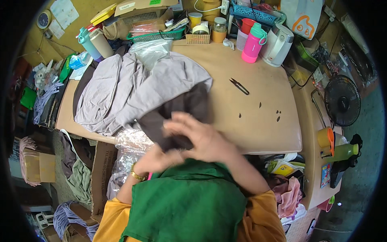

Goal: The person inspects a grey fabric bag, attempts to place it in a plastic sleeve, then takes a brown fabric lining, trims stray threads using snips, and inserts the lining into the grey bag.

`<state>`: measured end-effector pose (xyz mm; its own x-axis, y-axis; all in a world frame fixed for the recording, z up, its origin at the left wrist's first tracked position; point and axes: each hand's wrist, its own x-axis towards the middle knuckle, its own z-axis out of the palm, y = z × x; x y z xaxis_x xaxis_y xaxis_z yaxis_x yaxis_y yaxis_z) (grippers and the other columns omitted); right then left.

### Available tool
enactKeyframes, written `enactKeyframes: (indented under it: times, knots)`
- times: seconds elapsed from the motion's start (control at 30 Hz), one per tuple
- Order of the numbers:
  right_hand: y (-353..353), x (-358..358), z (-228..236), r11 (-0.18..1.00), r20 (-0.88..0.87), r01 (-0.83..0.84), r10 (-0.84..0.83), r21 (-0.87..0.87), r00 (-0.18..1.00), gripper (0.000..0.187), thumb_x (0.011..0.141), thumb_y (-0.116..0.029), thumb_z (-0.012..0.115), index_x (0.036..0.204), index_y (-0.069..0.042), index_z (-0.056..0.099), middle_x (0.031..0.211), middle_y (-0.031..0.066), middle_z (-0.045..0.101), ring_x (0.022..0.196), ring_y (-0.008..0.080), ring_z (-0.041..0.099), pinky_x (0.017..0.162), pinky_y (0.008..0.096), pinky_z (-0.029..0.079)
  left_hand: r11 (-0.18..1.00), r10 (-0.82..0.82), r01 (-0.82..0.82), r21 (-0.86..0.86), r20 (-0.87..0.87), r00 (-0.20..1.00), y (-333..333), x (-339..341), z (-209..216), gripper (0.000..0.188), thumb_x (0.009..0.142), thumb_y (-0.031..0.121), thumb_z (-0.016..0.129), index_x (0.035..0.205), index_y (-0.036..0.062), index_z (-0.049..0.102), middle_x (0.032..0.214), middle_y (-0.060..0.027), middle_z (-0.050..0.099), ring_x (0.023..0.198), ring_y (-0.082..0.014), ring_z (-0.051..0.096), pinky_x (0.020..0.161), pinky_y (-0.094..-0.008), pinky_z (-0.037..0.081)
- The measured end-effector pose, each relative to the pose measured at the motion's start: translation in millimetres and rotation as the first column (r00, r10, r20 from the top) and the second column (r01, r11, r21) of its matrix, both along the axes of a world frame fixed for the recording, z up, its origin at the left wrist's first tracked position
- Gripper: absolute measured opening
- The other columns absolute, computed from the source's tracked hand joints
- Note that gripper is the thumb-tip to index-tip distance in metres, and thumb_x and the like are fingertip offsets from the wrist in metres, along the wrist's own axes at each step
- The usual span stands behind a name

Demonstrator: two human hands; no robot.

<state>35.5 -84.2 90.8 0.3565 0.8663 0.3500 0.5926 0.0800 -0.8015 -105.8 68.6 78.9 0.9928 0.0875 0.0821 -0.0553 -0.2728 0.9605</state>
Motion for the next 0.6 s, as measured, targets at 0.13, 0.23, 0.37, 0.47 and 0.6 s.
enactKeyframes:
  times: [0.13,0.23,0.37,0.47,0.6]
  knots:
    - [-53.8,10.9,-50.6,0.993,-0.210,-0.027,0.001,-0.117,0.978,0.016,0.074,-0.001,0.067,0.085,0.001,0.056,0.093,0.0100,0.058,0.088,0.0180,0.057,0.074,0.0303,0.044,0.866,-0.493,0.496,0.070,-0.048,0.869,27.4,19.1,21.4,0.051,0.085,0.028,0.071,0.124,-0.0004,0.056,0.104,-0.0160,0.067,0.086,-0.0246,0.067,0.077,-0.0316,0.053]
    - [-86.2,0.5,-78.7,0.991,-0.337,0.108,-0.130,-0.083,0.932,0.015,0.074,0.003,0.066,0.078,0.002,0.052,0.086,0.0084,0.056,0.083,0.0153,0.054,0.072,0.0271,0.041,0.930,0.144,-0.127,0.344,-0.027,0.989,30.8,59.4,18.5,0.026,0.081,0.013,0.070,0.102,0.0019,0.060,0.097,-0.0147,0.065,0.091,-0.0239,0.064,0.076,-0.0367,0.052]
    - [-89.8,-15.6,-84.3,0.992,-0.349,0.101,-0.120,-0.074,0.929,0.018,0.074,0.002,0.069,0.078,0.002,0.051,0.085,0.0067,0.056,0.078,0.0119,0.053,0.069,0.0246,0.040,0.599,0.258,-0.250,0.761,0.113,0.960,30.9,81.0,-57.0,0.029,0.074,0.012,0.070,0.097,0.0046,0.054,0.096,-0.0166,0.056,0.090,-0.0336,0.059,0.077,-0.0421,0.051]
    - [-90.3,-23.2,-77.7,0.987,-0.376,0.116,-0.149,-0.110,0.914,0.020,0.074,0.001,0.069,0.078,0.001,0.049,0.088,0.0082,0.056,0.078,0.0135,0.054,0.071,0.0258,0.041,0.514,0.187,-0.106,0.851,0.010,0.982,27.3,85.1,-63.5,0.030,0.073,0.012,0.068,0.099,0.0019,0.056,0.097,-0.0169,0.056,0.091,-0.0349,0.059,0.076,-0.0412,0.051]
    - [-86.2,-22.9,-67.8,0.993,-0.287,0.091,-0.110,-0.078,0.952,0.024,0.072,-0.003,0.071,0.080,0.001,0.049,0.093,0.0108,0.057,0.081,0.0182,0.056,0.073,0.0283,0.043,0.323,0.039,-0.033,0.946,0.022,0.999,30.0,86.1,-70.9,0.014,0.075,0.009,0.061,0.086,-0.0005,0.062,0.084,-0.0161,0.060,0.080,-0.0328,0.062,0.072,-0.0387,0.053]
